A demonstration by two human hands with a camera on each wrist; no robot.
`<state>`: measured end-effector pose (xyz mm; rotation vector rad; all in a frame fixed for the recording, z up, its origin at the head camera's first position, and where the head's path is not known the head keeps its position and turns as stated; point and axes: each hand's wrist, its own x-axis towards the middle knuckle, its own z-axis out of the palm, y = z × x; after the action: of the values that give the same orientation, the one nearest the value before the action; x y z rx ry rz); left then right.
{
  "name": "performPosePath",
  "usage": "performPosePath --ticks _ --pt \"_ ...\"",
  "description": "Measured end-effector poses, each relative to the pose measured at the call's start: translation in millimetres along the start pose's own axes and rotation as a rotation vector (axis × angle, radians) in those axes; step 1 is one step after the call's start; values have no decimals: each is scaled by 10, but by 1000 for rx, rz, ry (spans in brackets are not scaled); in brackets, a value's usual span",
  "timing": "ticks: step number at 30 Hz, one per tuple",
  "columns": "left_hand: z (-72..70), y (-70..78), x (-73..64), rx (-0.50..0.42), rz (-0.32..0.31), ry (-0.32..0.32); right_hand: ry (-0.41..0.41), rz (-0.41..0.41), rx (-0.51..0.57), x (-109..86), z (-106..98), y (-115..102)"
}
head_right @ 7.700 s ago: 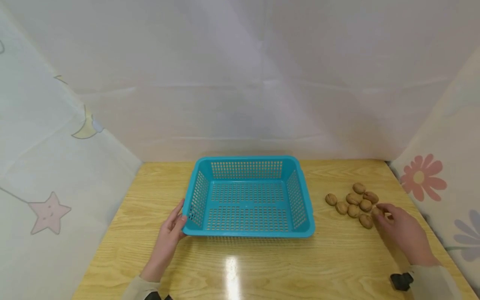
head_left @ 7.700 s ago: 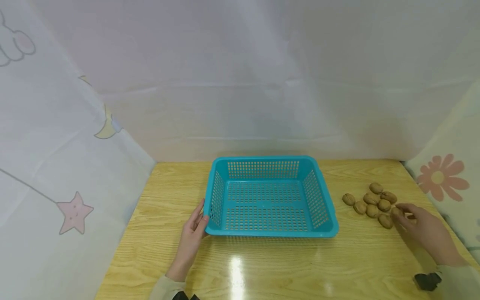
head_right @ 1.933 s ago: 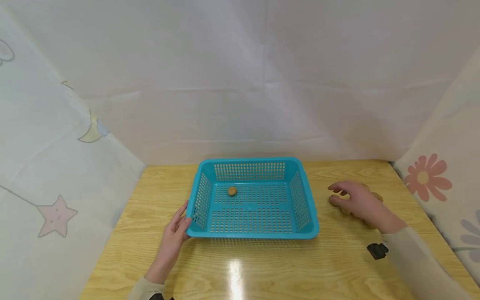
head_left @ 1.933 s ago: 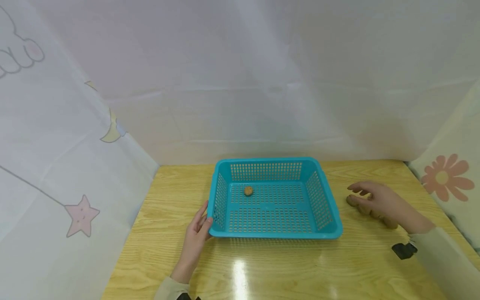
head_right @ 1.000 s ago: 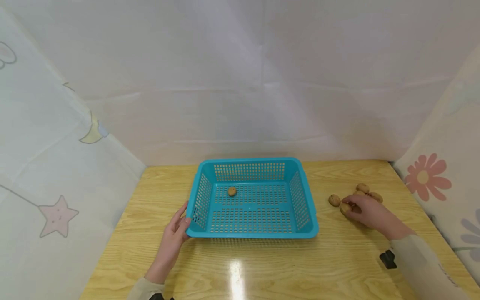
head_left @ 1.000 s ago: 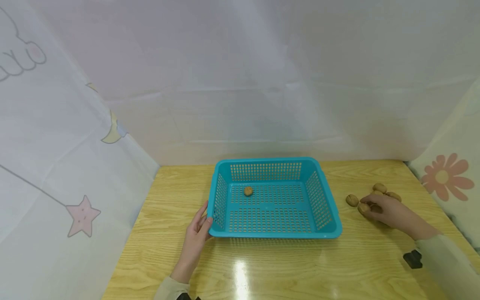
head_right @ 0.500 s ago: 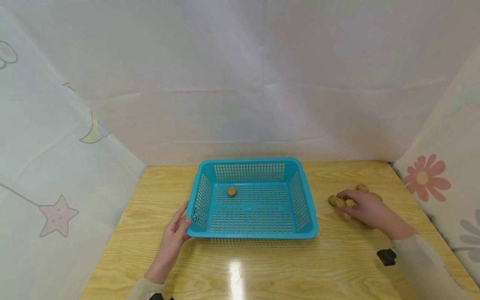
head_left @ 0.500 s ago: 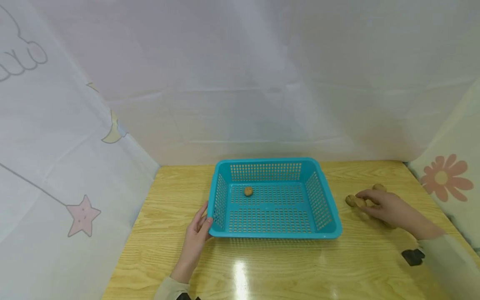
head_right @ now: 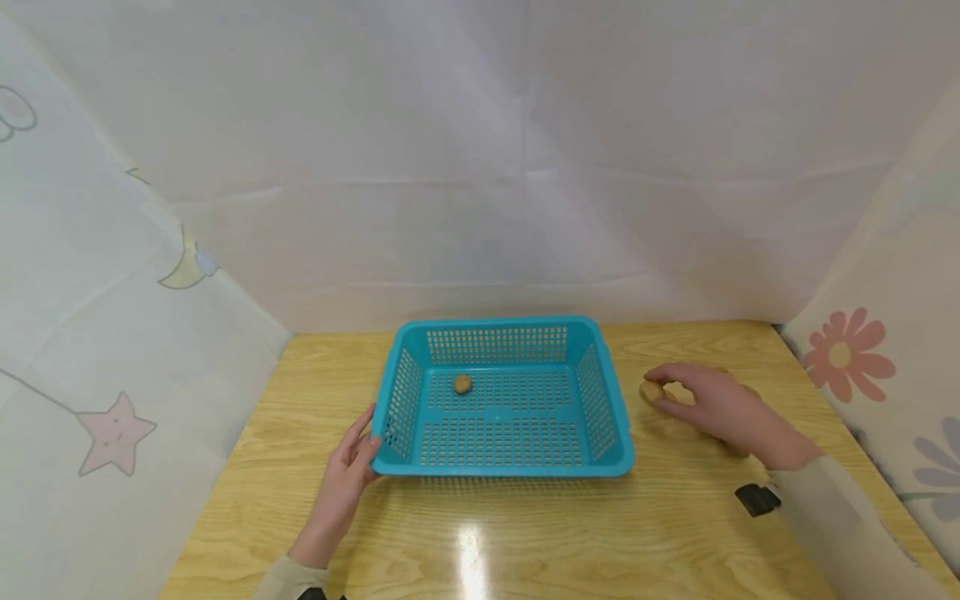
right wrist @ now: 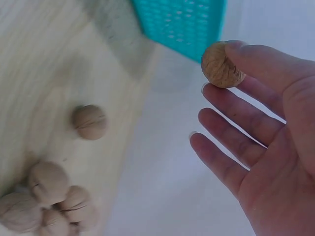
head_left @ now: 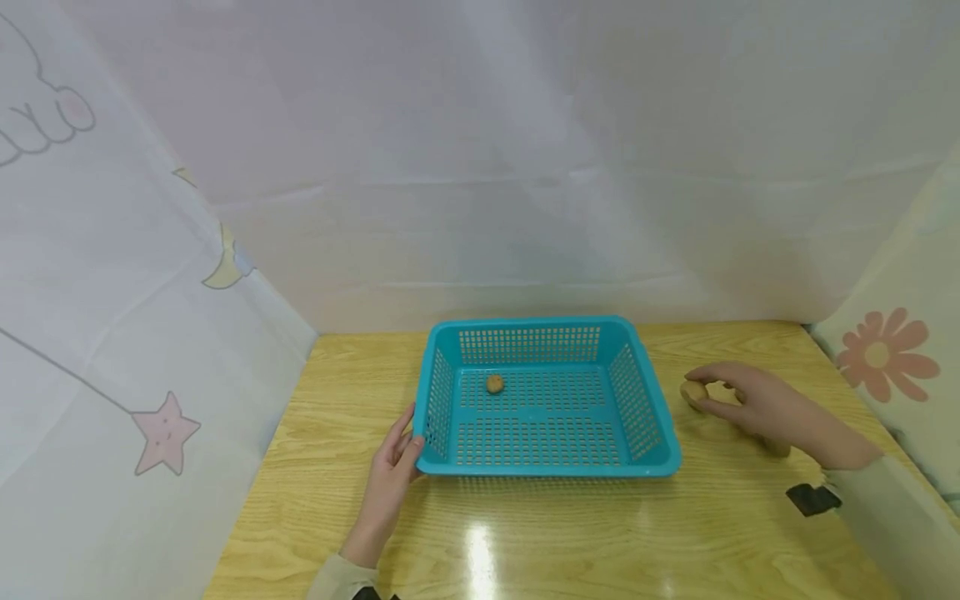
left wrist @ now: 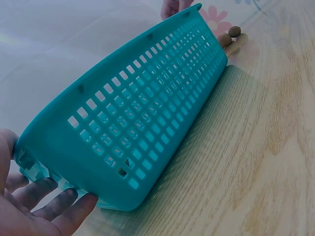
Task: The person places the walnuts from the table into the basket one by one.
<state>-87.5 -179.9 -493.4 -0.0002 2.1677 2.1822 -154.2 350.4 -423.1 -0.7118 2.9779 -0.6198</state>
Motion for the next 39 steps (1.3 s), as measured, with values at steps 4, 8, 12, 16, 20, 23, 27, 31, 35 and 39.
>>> performPosePath --ticks 4,8,12,16,20,23,27,31,35,39 --pt "-2 -8 0 0 -19 7 1 -17 6 66 -84 -160" --pt "-1 -1 -2 -6 -27 2 -4 -42 4 173 -139 -300" --pt "-4 8 -4 -9 -22 2 -21 -62 23 348 -159 -445" --pt "-10 1 6 -11 -18 3 -56 -83 45 545 -154 -602" --pt "-15 -4 6 -6 -16 -1 -83 -131 85 747 -96 -722" --pt "-18 -3 -6 1 -18 -5 -89 -178 104 896 -27 -791" --pt "-16 -1 -16 0 -25 0 -105 -205 129 1085 77 -870" --pt "-13 -4 -10 -2 -31 4 -129 -209 194 1264 195 -936" --pt "-10 -7 -4 -2 -34 3 -162 -215 253 1438 335 -997" --pt "-6 -5 -7 3 -37 8 -207 -209 254 1603 499 -1042"
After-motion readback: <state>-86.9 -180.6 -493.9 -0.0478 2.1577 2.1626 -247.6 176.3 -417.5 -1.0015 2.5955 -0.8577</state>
